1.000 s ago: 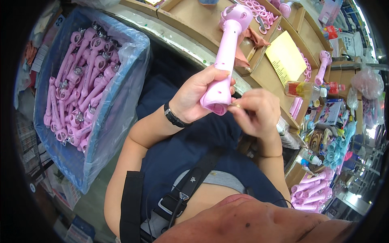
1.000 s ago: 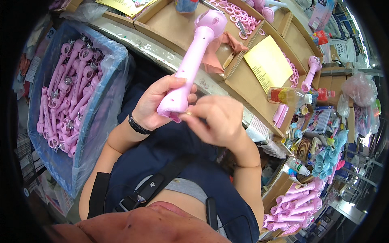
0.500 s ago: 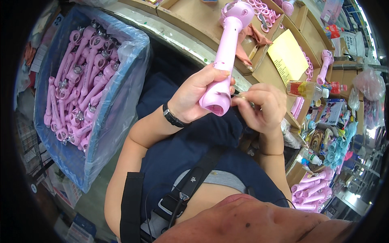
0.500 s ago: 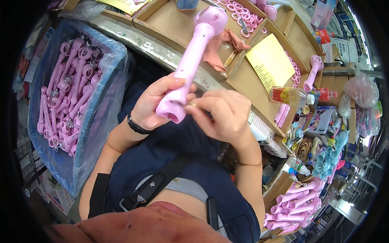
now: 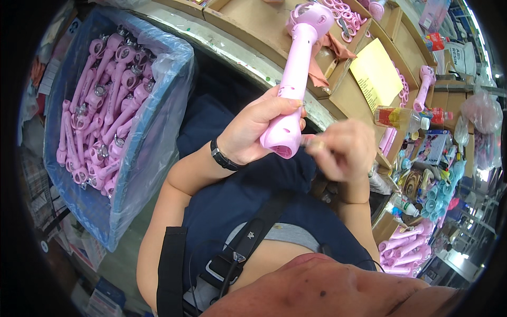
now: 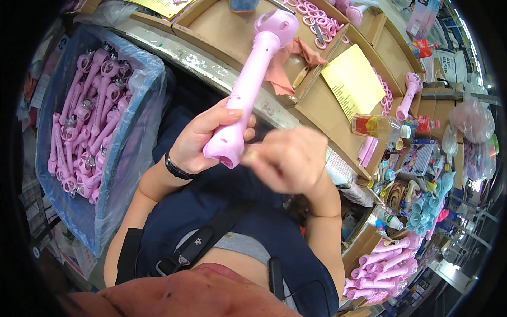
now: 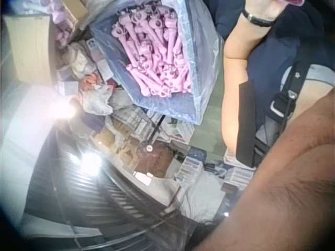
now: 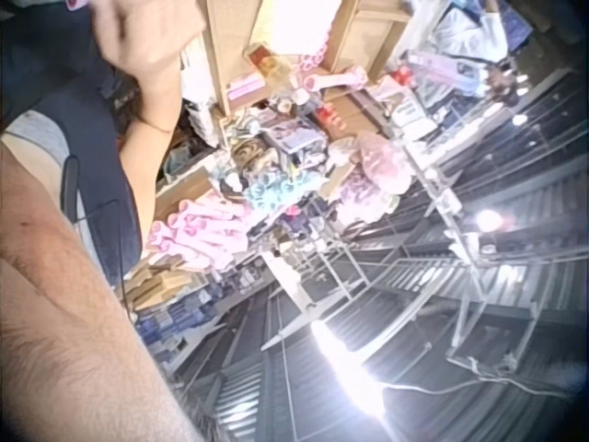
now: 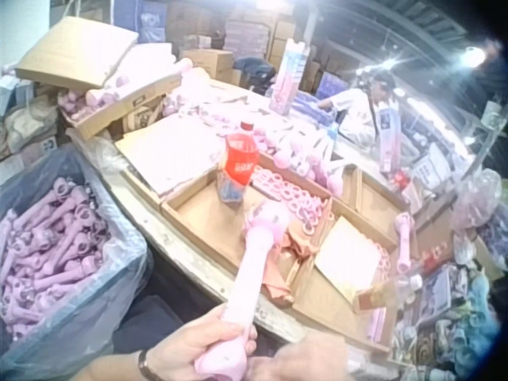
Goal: The person assembles pink plastic wands by inserting small metal pins into the handle, wiping the wand with a cloth, and attaching a clear plastic top piece. The person repeats this process for multiple wands, placing finished units into a bin.
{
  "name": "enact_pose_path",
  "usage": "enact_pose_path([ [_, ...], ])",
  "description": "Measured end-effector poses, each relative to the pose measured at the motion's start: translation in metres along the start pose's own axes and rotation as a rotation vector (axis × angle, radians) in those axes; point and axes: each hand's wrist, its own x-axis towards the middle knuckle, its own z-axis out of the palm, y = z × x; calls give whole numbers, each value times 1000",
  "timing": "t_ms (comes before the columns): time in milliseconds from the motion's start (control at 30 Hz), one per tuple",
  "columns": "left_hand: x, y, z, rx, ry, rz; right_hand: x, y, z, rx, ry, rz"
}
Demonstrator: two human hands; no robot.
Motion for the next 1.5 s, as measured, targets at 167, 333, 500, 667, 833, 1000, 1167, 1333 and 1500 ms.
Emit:
enact_pose_path([
  [167, -1, 0, -4, 24, -42, 5, 0, 3, 3, 54, -13, -10],
  [333, -1, 1, -6, 30, -41, -2, -1, 5, 4, 59, -118, 2],
  [500, -3, 1, -5, 40, -25, -1, -3, 3, 4, 76, -141, -100],
  [667, -2, 1, -5, 30, -30, -11, 2, 1, 5, 108, -58, -106],
  [833, -7, 1, -3, -2, -54, -14, 11, 6, 7, -83, 114, 246],
  [1000, -9, 3, -6, -19, -51, -23, -2, -10, 6, 94, -50, 59],
  [1167, -8, 3, -13, -24, -49, -25, -7, -8, 13, 41, -134, 1],
  [1333, -11, 2, -12, -24, -67, -23, -2, -6, 12, 34, -78, -98],
  [1500, -10, 3, -8, -43, -8, -13, -5, -10, 12, -67, -14, 16],
])
